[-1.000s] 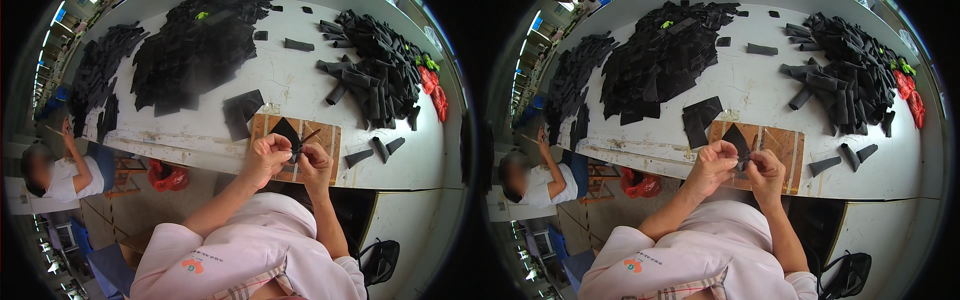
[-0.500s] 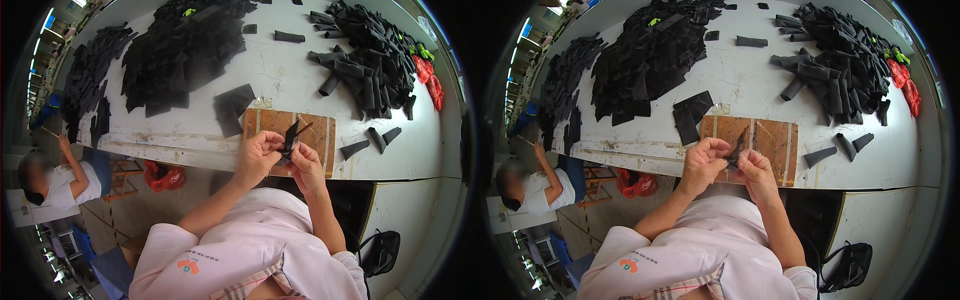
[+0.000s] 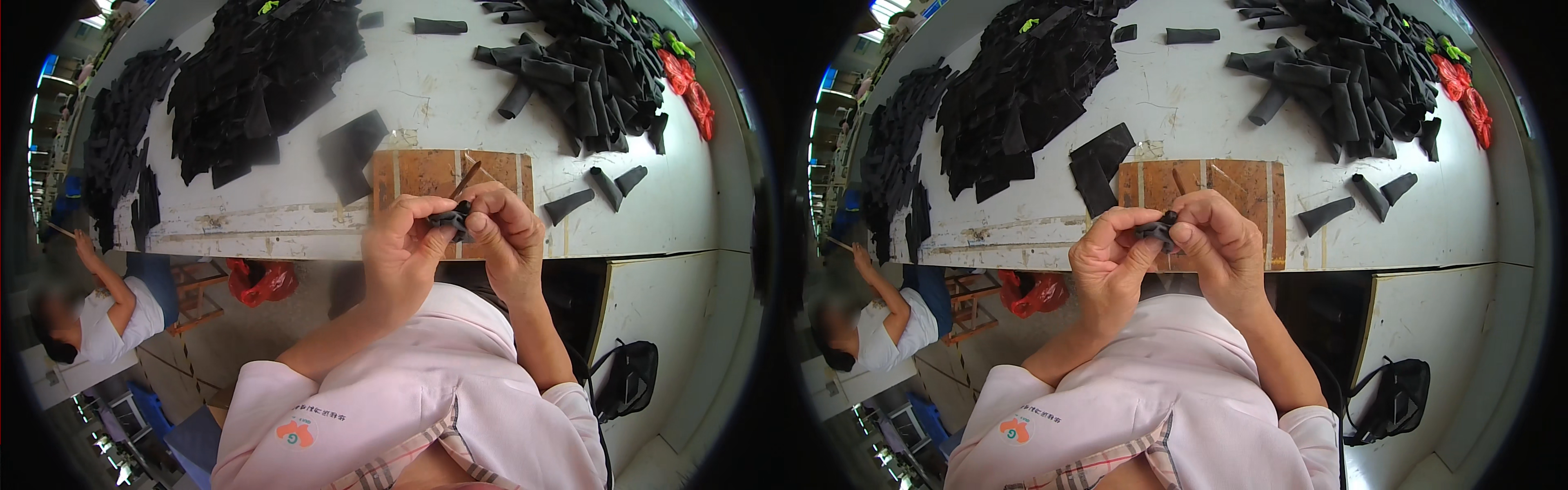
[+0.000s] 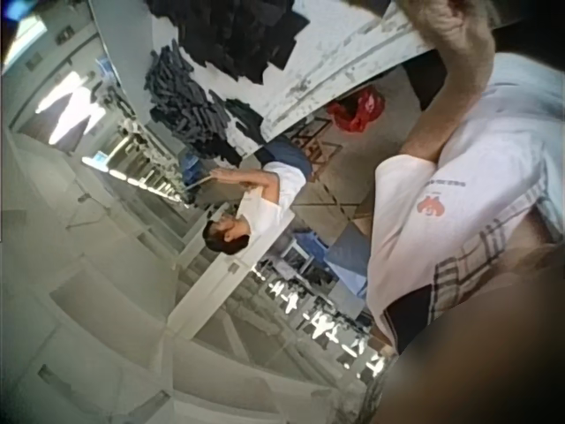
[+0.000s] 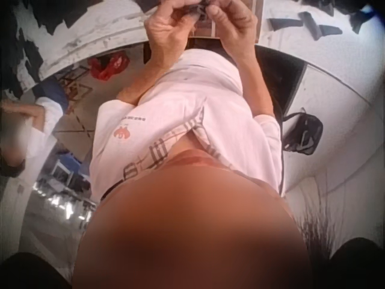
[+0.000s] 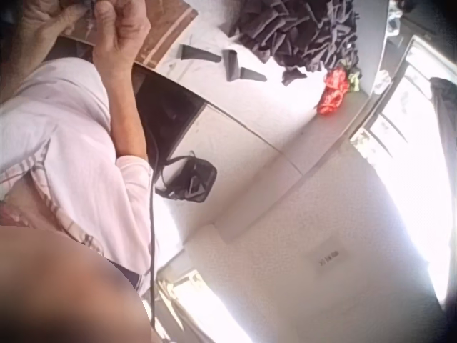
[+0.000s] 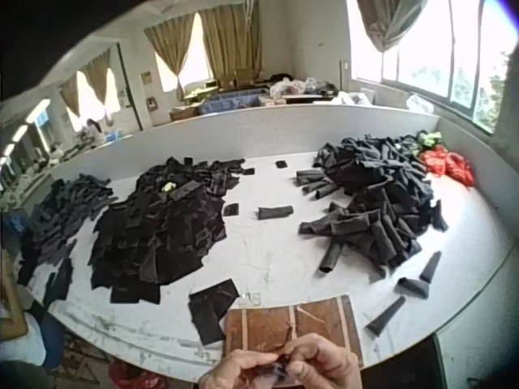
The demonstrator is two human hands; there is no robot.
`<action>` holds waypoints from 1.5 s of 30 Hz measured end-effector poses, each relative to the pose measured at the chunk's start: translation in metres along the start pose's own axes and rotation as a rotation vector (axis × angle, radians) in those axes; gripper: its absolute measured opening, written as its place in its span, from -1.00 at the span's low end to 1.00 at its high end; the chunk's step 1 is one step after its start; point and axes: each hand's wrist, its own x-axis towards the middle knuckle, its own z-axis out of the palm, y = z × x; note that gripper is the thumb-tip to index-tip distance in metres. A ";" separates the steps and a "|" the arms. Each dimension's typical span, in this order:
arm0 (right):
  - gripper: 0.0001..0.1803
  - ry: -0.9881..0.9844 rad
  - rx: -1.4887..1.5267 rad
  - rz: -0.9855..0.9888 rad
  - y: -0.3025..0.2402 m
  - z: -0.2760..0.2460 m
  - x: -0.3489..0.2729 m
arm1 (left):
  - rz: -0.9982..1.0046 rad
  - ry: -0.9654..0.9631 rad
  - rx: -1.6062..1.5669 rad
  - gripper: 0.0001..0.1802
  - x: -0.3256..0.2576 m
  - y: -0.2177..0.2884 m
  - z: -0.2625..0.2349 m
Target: Manually applying glue or sealant to edges of black fabric pieces using a small brush/stick and folding them.
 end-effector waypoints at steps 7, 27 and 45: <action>-0.81 0.031 -0.098 0.126 -0.036 0.003 0.017 | -0.210 -0.062 -0.284 -0.87 0.019 0.023 -0.006; -0.73 -0.192 0.269 0.465 0.027 -0.037 0.040 | -0.282 -0.238 -0.586 -0.60 0.034 -0.015 -0.006; -0.66 -0.135 -0.380 -0.041 0.016 -0.032 0.042 | 0.353 -0.170 0.210 -0.78 0.050 -0.009 -0.005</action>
